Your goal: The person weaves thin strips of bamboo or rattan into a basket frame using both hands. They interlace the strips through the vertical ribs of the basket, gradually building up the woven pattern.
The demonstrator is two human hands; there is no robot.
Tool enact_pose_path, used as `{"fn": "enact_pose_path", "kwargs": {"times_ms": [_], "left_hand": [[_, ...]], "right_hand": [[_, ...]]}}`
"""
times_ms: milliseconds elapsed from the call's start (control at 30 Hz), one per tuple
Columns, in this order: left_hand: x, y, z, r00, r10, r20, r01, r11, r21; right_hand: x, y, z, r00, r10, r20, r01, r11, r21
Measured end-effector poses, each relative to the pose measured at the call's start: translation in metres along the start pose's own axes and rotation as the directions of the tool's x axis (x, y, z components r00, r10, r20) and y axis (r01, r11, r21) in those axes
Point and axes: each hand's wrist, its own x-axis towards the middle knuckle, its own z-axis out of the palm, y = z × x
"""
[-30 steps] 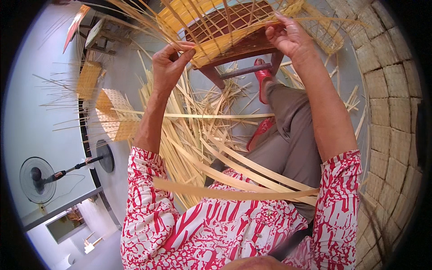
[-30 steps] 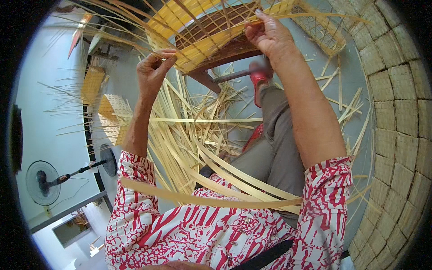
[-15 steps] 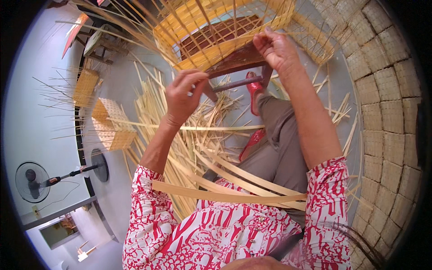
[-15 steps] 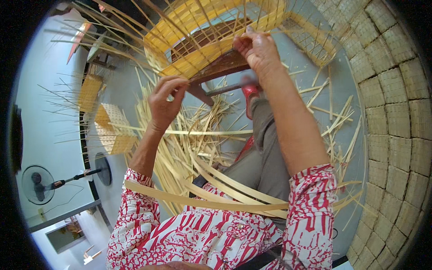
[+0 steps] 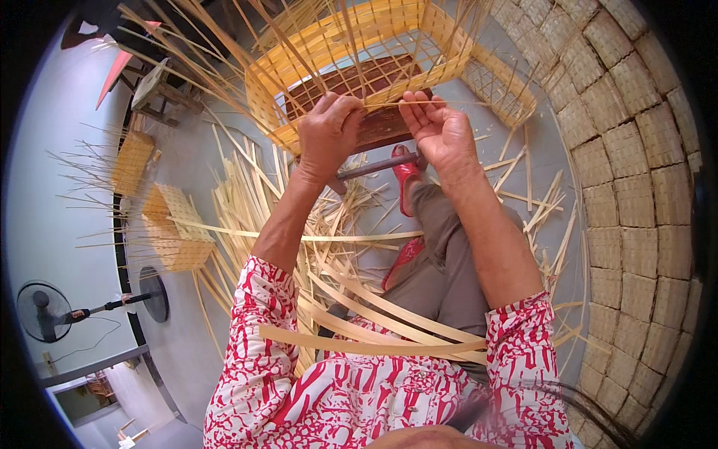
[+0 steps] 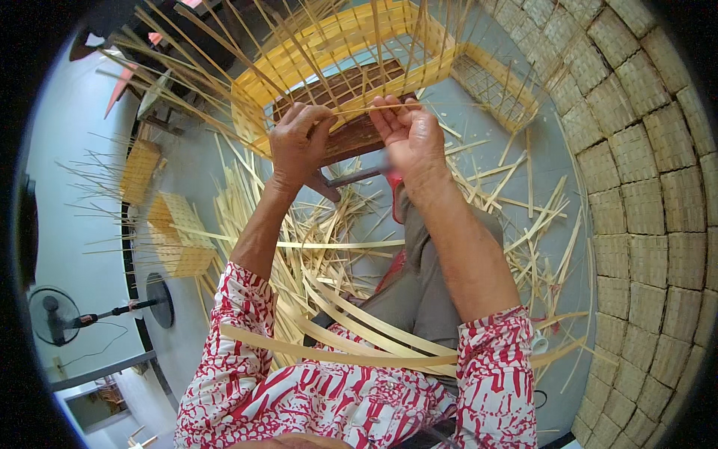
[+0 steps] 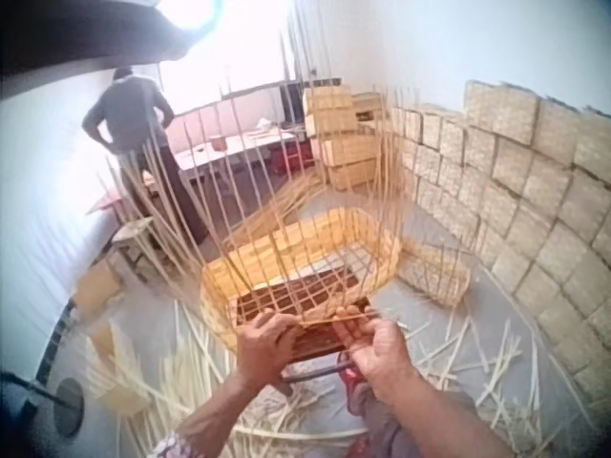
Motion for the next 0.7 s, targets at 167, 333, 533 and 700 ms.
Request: {"fn": "enact_pose_path", "kwargs": {"times_ms": [167,333,533,700], "left_hand": [[0.013,0.003,-0.019,0.975,-0.125,0.183,0.165,0.962,-0.218],[0.017,0.000,-0.023,0.950,-0.171,0.261,0.252,0.914,-0.318],[0.013,-0.008,-0.016,0.940,-0.194,0.282,0.297,0.872,-0.390],[0.013,-0.006,-0.011,0.945,-0.225,0.238,0.301,0.884,-0.357]], "right_hand": [[0.028,-0.012,-0.017,0.876,0.298,0.380,-0.304,0.952,-0.046],[-0.011,0.000,0.036,0.865,0.058,0.498,0.281,0.767,-0.576],[-0.010,-0.001,0.026,0.826,0.017,0.563,0.464,0.545,-0.698],[-0.024,0.020,0.017,0.975,-0.074,0.209,0.116,0.973,-0.199]]}}
